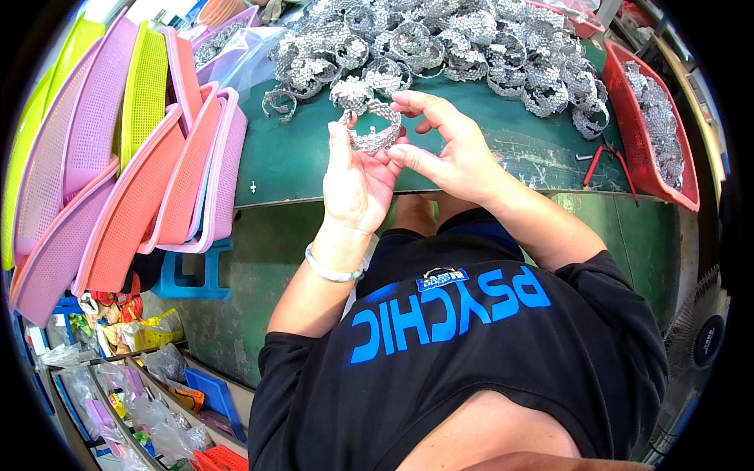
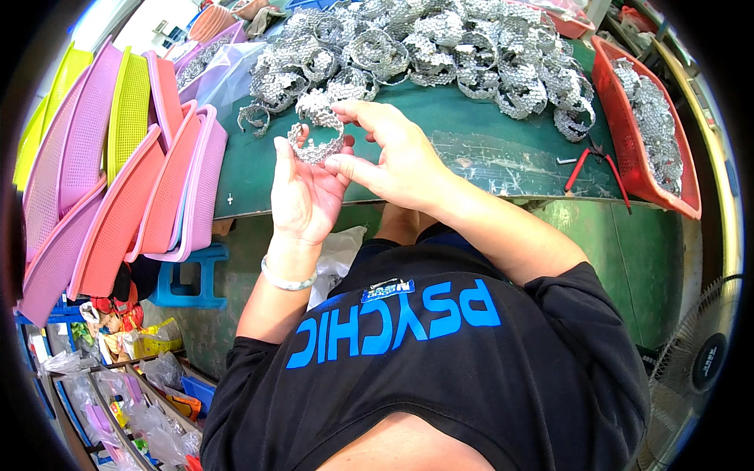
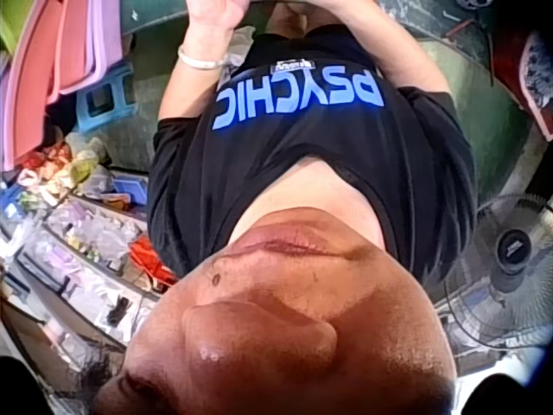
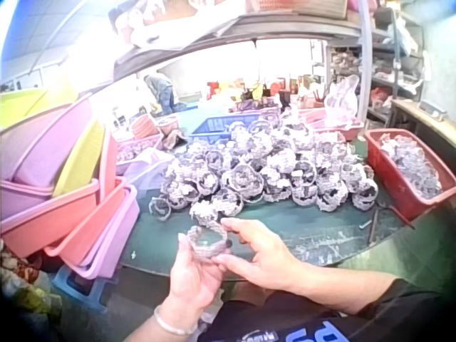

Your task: The person picks up small, silver, mesh-like metal sponges from a green table, inspects them by hand, and places them into a red plastic basket. The person repeats this process for several items before picking up a black mesh bag and placing it into the basket.

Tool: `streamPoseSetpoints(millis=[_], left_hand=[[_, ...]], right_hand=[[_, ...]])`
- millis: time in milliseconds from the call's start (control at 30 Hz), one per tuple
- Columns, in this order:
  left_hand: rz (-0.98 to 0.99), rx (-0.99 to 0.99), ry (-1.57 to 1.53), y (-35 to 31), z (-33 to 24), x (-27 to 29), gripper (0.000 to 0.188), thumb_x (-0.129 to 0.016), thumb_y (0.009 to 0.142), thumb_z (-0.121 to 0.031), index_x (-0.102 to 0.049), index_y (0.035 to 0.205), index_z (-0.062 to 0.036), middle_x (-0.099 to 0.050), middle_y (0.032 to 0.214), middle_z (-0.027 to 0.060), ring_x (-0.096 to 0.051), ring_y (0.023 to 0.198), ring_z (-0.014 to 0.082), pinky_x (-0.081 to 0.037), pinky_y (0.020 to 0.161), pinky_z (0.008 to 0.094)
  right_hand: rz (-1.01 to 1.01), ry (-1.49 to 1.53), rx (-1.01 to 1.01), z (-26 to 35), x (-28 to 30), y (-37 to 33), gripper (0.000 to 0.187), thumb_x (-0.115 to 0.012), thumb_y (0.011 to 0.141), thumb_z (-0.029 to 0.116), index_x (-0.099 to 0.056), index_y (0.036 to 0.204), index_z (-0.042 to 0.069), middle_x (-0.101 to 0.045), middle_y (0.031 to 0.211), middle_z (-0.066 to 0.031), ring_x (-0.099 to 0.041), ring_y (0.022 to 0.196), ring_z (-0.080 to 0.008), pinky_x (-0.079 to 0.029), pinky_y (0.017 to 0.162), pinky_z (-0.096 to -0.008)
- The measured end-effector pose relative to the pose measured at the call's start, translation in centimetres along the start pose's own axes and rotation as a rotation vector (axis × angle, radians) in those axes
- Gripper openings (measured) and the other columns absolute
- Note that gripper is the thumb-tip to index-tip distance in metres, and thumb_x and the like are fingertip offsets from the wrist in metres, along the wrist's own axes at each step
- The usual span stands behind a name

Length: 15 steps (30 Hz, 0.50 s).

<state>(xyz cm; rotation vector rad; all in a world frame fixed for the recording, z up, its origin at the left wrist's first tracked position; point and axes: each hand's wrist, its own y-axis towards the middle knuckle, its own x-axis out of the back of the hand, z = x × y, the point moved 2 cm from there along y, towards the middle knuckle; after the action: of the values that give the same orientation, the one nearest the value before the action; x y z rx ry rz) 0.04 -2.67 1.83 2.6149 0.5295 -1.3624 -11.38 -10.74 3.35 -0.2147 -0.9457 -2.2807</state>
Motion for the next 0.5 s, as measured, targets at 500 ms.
streamPoseSetpoints(millis=[500], left_hand=[[0.045, -0.081, 0.083, -0.6, 0.2, -0.5, 0.037, -0.037, 0.094, -0.039, -0.033, 0.121, -0.0146, -0.048, 0.116, 0.0206, -0.053, 0.103, 0.0301, -0.045, 0.087, 0.0424]], right_hand=[[-0.032, 0.138, -0.062, -1.0, -0.2, 0.0, 0.054, -0.070, 0.072, 0.017, -0.049, 0.121, 0.006, -0.057, 0.110, -0.0122, -0.057, 0.100, -0.0217, -0.046, 0.076, -0.0301]])
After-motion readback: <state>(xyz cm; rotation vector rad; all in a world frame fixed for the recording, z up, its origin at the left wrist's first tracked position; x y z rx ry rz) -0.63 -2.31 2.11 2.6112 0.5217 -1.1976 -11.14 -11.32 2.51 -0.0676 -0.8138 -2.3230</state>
